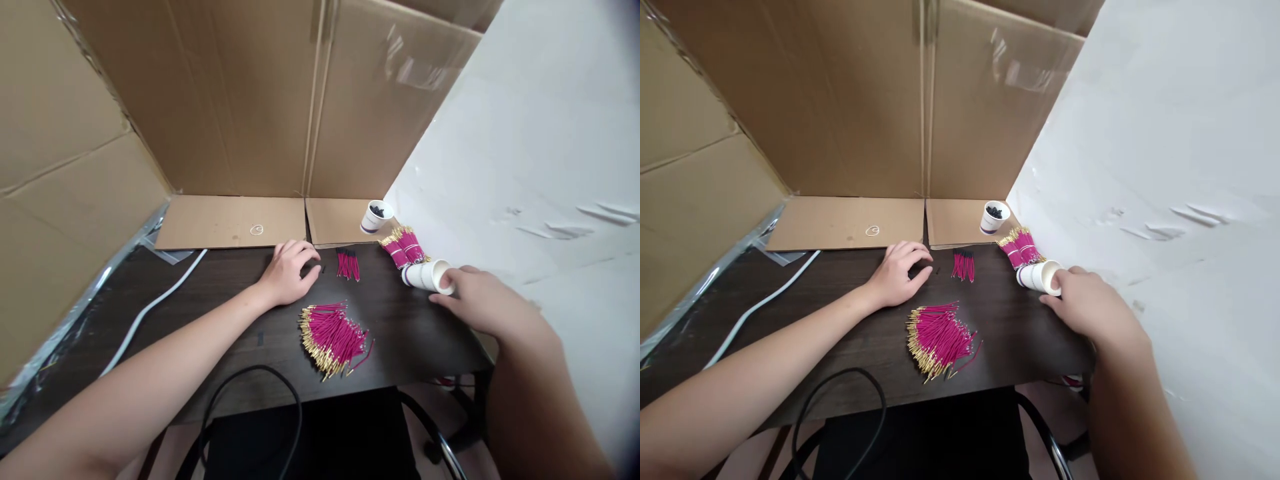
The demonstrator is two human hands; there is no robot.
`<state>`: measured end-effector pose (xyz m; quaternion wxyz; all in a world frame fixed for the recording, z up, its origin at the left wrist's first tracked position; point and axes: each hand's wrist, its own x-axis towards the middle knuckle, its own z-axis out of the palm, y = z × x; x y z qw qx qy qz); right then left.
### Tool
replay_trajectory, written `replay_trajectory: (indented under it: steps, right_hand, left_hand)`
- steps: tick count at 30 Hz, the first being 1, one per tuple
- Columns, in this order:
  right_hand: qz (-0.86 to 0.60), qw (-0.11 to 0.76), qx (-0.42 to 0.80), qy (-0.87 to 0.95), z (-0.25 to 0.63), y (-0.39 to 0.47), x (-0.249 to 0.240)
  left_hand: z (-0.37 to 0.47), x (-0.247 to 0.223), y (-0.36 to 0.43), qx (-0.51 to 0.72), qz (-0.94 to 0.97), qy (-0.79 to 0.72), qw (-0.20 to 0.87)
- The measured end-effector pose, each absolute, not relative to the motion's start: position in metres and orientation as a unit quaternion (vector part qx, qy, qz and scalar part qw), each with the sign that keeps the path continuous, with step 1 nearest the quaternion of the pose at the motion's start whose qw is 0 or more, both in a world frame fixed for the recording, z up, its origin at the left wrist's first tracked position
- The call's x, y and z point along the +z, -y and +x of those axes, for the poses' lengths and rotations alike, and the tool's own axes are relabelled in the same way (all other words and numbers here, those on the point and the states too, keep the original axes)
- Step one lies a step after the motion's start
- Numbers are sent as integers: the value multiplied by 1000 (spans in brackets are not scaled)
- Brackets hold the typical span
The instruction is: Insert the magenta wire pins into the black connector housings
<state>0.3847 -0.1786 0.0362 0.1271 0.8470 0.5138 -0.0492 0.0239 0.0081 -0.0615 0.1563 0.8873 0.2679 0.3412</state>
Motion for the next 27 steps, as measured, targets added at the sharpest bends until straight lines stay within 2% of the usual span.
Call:
replay_trajectory:
  steps: [6, 9, 13, 18, 20, 22, 24, 26, 27]
  right_hand:
    - [853, 78, -45, -514, 363, 181, 46]
    - [813, -23, -27, -582, 345, 179, 57]
    - [662, -172, -99, -722, 294, 140, 71]
    - [554, -237, -168, -780, 245, 84, 61]
    - [596, -269, -175, -736, 244, 76, 52]
    - [699, -221, -129, -668, 249, 76, 42]
    - [787, -85, -85, -605, 255, 79, 33]
    - [816, 50, -87, -569, 260, 81, 27]
    - [817, 92, -97, -560, 261, 81, 24]
  left_hand:
    - [23, -60, -7, 349, 883, -265, 170]
    - [22, -56, -6, 362, 882, -237, 190]
    - [21, -53, -2, 370, 880, -198, 222]
    - [24, -58, -2, 424, 829, -259, 255]
    - [25, -61, -7, 456, 797, -301, 257]
    - [27, -65, -13, 471, 777, -350, 229]
    - [28, -67, -17, 463, 769, -389, 207]
    - [28, -68, -19, 446, 771, -408, 202]
    - [28, -68, -19, 437, 774, -410, 203]
